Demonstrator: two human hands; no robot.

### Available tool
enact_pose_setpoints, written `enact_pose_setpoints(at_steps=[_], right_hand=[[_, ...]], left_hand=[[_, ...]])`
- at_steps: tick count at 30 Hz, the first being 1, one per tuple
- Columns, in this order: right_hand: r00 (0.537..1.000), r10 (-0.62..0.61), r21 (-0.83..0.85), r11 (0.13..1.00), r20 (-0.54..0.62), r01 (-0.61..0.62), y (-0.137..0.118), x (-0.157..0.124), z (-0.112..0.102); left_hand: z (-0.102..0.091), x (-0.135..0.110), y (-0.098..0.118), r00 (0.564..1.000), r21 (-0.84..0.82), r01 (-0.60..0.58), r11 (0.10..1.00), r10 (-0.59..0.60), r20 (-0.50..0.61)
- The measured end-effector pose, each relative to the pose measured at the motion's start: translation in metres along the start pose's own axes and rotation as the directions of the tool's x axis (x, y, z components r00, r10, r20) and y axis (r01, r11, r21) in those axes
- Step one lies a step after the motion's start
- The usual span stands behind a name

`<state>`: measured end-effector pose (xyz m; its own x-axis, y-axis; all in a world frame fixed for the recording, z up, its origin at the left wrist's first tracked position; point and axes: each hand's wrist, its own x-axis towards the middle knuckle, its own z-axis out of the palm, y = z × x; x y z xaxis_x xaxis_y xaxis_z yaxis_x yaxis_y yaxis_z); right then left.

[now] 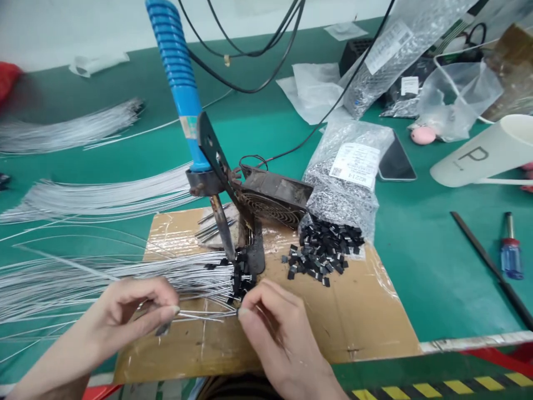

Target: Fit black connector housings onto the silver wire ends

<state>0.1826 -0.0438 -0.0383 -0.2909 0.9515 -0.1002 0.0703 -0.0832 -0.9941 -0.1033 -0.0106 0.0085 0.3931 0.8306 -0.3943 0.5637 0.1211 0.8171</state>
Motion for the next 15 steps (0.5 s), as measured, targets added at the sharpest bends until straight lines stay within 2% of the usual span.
enact_pose_setpoints(at_steps=[4,10,15], right_hand=[[0.995,-0.005,-0.008,1.0,0.096,0.006,-0.006,0.005,0.007],[0.993,-0.098,-0.098,0.99,0.059,0.104,-0.006,0.008,0.011],[0.977,-0.197,-0.203,0.957,0.076,0.209,0.0,0.009,0.013]], left_hand=[[0.007,0.003,0.003,1.0,0.028,-0.009,1.0,0.01,-0.021],[0.01,0.001,0.01,1.0,0.049,-0.002,0.999,0.004,-0.029],[0.033,0.003,0.019,0.996,0.09,0.038,0.995,-0.031,-0.08]])
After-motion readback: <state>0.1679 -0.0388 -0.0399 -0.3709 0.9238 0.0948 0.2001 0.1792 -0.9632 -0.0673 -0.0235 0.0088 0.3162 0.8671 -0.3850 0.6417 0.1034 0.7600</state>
